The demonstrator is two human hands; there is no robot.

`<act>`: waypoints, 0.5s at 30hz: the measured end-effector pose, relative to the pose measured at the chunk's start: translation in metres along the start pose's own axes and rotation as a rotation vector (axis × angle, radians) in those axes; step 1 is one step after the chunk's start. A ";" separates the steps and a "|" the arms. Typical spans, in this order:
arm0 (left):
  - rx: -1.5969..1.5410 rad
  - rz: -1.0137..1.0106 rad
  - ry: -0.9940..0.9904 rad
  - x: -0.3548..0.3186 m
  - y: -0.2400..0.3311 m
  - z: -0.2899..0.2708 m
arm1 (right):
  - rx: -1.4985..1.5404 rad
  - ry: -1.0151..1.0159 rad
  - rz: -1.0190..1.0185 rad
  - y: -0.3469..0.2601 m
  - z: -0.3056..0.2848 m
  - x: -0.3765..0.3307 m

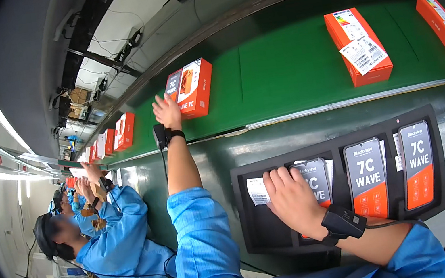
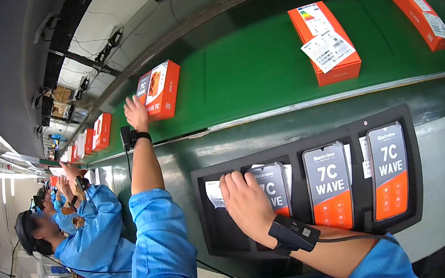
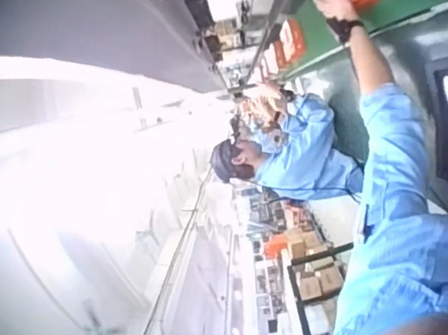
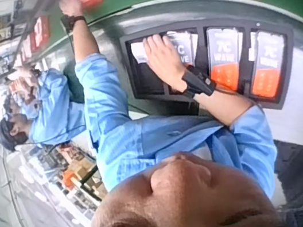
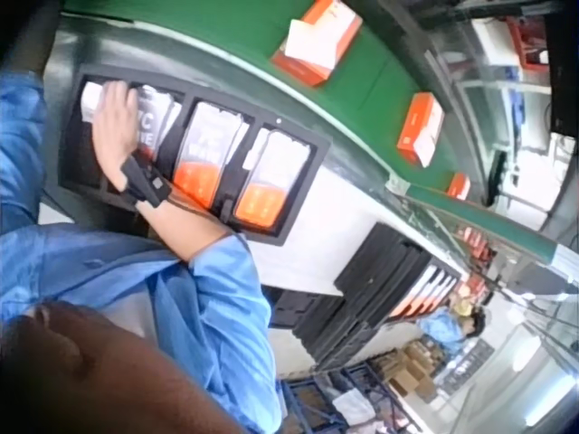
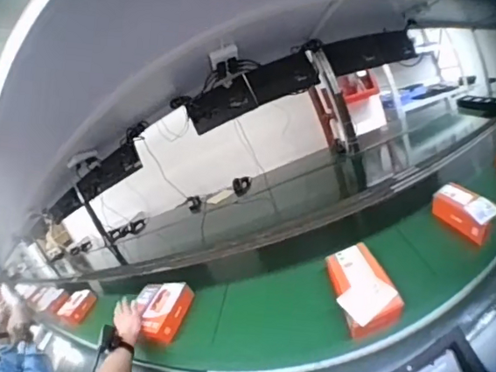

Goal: Applying labels and organizing smartphones into foam trays on an assembly line.

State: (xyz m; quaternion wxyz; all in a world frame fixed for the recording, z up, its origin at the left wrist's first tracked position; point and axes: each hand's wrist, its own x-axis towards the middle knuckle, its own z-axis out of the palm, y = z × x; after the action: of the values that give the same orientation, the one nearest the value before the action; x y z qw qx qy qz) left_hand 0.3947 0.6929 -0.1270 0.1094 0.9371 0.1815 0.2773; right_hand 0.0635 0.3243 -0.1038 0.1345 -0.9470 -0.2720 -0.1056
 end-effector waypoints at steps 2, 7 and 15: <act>0.034 -0.042 -0.055 -0.002 0.012 -0.002 | -0.008 0.000 -0.010 -0.001 -0.001 0.000; 0.214 0.245 -0.263 -0.029 0.081 -0.016 | 0.010 0.023 0.022 0.000 0.004 0.000; 0.160 0.296 -0.314 -0.080 0.140 -0.028 | 0.216 0.156 0.006 0.000 0.007 0.001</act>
State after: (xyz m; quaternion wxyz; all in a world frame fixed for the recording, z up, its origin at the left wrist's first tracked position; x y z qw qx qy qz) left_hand 0.3557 0.5359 -0.0995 0.0199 0.9908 0.0444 0.1259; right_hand 0.0656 0.3271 -0.1099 0.2565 -0.9167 -0.2678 -0.1487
